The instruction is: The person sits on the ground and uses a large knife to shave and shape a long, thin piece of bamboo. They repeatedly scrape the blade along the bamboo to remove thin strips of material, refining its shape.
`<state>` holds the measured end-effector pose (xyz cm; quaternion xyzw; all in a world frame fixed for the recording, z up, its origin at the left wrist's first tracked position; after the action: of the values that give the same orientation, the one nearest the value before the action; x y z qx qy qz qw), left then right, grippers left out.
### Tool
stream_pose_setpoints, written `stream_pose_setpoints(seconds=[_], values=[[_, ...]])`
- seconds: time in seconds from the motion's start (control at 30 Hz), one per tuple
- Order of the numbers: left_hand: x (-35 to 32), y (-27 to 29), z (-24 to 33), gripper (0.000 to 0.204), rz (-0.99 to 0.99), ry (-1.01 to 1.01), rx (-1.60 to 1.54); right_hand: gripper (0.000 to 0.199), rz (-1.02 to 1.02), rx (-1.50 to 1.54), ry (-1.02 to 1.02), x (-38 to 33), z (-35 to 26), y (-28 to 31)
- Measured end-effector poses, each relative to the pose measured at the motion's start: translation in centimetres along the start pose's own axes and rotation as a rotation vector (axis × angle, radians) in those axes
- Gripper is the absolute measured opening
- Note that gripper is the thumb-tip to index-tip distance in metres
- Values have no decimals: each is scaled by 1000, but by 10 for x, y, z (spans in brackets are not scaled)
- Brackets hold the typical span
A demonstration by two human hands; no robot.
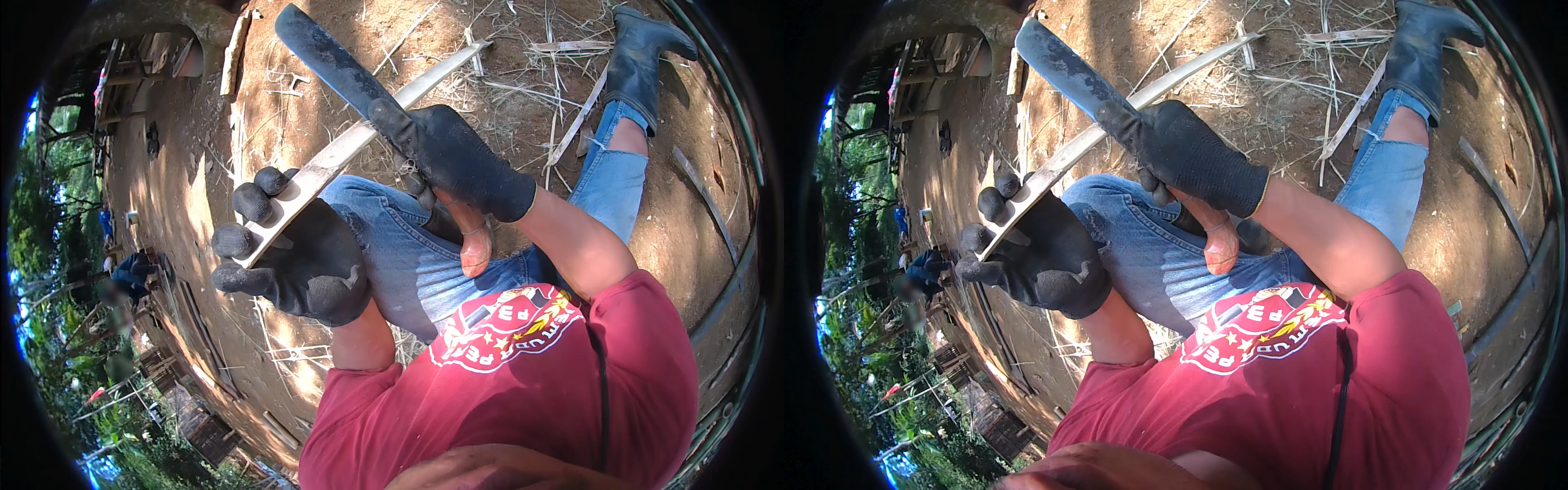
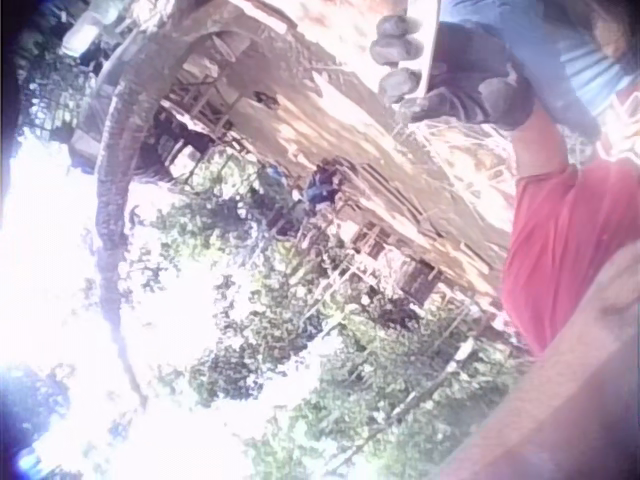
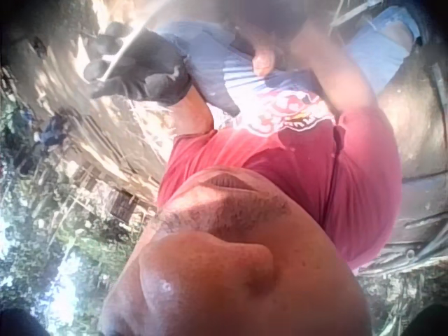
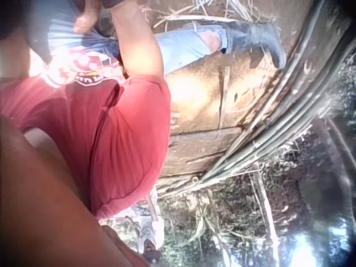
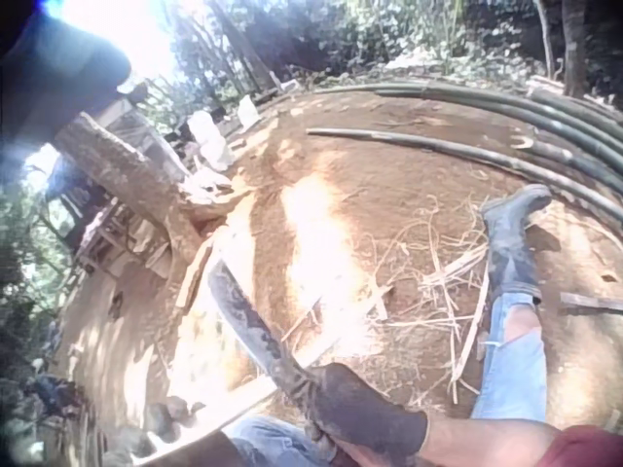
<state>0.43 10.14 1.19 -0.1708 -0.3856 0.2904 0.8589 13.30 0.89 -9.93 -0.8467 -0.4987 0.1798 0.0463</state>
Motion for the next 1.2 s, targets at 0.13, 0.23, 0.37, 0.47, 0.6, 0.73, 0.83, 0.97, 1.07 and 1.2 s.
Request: stream_pose_setpoints(seconds=[0.13, 0.23, 0.37, 0.47, 0.6, 0.73, 0.83, 0.97, 1.07, 1.2], values=[[-19, 1, -2, 35, 88, 42, -51, 59, 92, 111, -99, -30, -18, -39], [-26, -1, -3, 34, 134, 48, -103, 52, 49, 46, 19, -34, -21, -48], [-25, -8, 1, 37, 88, 38, -53, 51, 152, 178, -15, -20, 9, 3], [-30, -19, -5, 38, 40, 21, 24, 54, 259, 178, -51, -28, 13, 17], [-35, -42, -3, 42, -42, 2, 47, 54, 257, 252, -121, -46, 16, 20], [-35, -56, -3, 42, -33, -7, 72, 57, 173, 330, -17, -45, 24, 30], [-36, -60, -4, 44, -23, 6, 25, 60, 160, 305, 17, -44, 20, 31], [-35, -49, -4, 44, -42, 34, 17, 62, 84, 236, -80, -63, -6, -9], [-39, -47, -3, 43, 16, 34, 14, 59, 87, 310, -53, -58, 5, 2], [-41, -43, 0, 39, 39, 29, 47, 57, 138, 395, -128, -47, 22, 11]])
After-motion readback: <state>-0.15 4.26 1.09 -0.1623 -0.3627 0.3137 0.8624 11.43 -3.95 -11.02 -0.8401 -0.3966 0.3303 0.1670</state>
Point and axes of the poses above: each hand's wrist, its own x-axis towards the middle knuckle, its own y-axis out of the back of the hand, z = x × y, the point moved 8 cm from there along x, towards the middle knuckle
